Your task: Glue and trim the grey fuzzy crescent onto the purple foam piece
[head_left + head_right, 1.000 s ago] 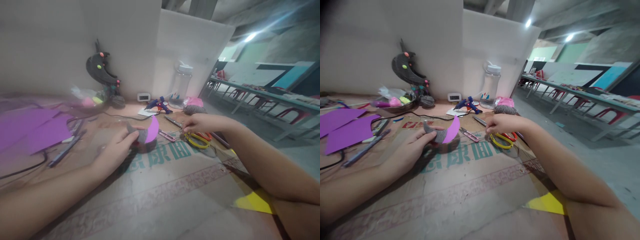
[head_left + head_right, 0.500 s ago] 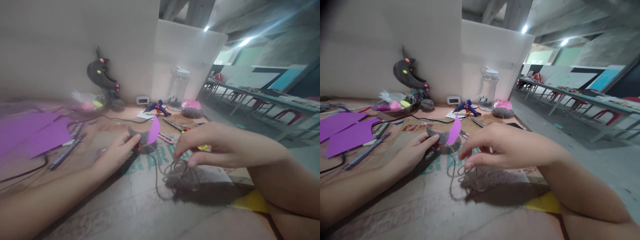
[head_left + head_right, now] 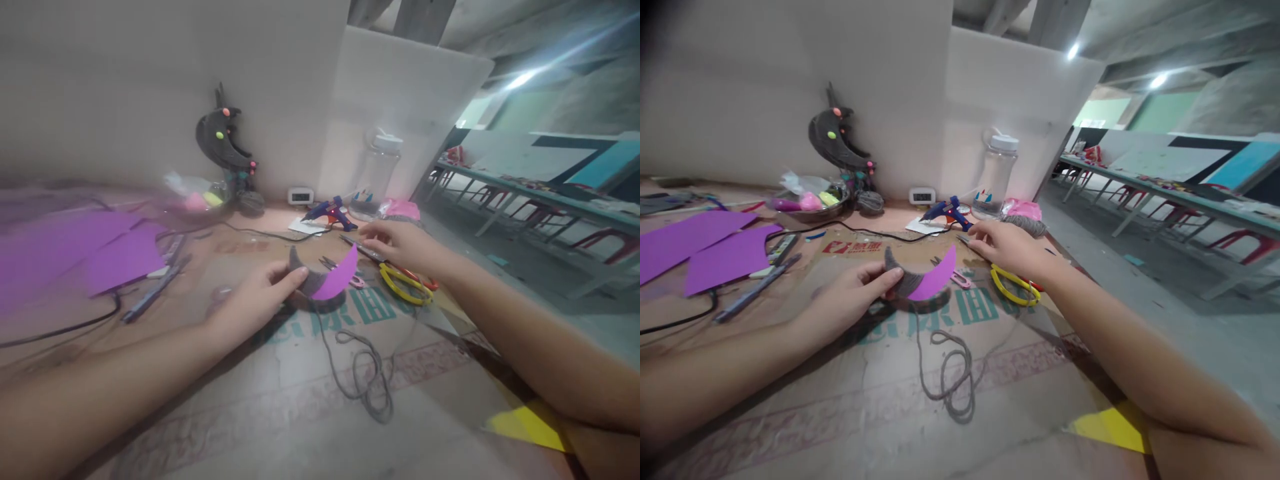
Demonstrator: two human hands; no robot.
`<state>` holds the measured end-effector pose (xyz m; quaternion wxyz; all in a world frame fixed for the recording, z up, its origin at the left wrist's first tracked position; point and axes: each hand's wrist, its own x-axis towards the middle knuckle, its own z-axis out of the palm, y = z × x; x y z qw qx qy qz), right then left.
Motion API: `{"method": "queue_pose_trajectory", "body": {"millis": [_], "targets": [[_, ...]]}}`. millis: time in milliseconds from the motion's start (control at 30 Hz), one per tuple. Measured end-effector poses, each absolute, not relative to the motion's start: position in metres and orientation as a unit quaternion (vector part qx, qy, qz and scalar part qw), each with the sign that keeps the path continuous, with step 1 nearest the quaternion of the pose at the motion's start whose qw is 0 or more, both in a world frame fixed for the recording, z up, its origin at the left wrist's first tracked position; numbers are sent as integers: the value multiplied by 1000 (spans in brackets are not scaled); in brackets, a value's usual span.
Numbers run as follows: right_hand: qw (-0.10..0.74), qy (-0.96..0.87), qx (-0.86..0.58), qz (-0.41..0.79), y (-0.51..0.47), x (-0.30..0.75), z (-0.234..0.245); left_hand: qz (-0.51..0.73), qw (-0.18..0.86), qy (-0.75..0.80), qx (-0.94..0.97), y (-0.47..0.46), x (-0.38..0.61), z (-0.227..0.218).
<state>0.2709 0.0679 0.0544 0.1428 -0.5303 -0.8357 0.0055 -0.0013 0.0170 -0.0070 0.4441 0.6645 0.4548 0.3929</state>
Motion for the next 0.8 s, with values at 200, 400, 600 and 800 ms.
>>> {"method": "queue_pose_trajectory", "body": {"millis": [200,400,600,800], "targets": [[142,-765,-628,-27,118,268,43,395,430,455,672,19,-3,-12],[155,-770,-619,22,170,253,37,380,470,442,663,20,-1,-15],[201,-772,-596,90,182,233,23,383,482,445,650,20,-1,-15],[318,-719,-610,102,175,229,29,391,493,432,646,21,0,-18]]}}
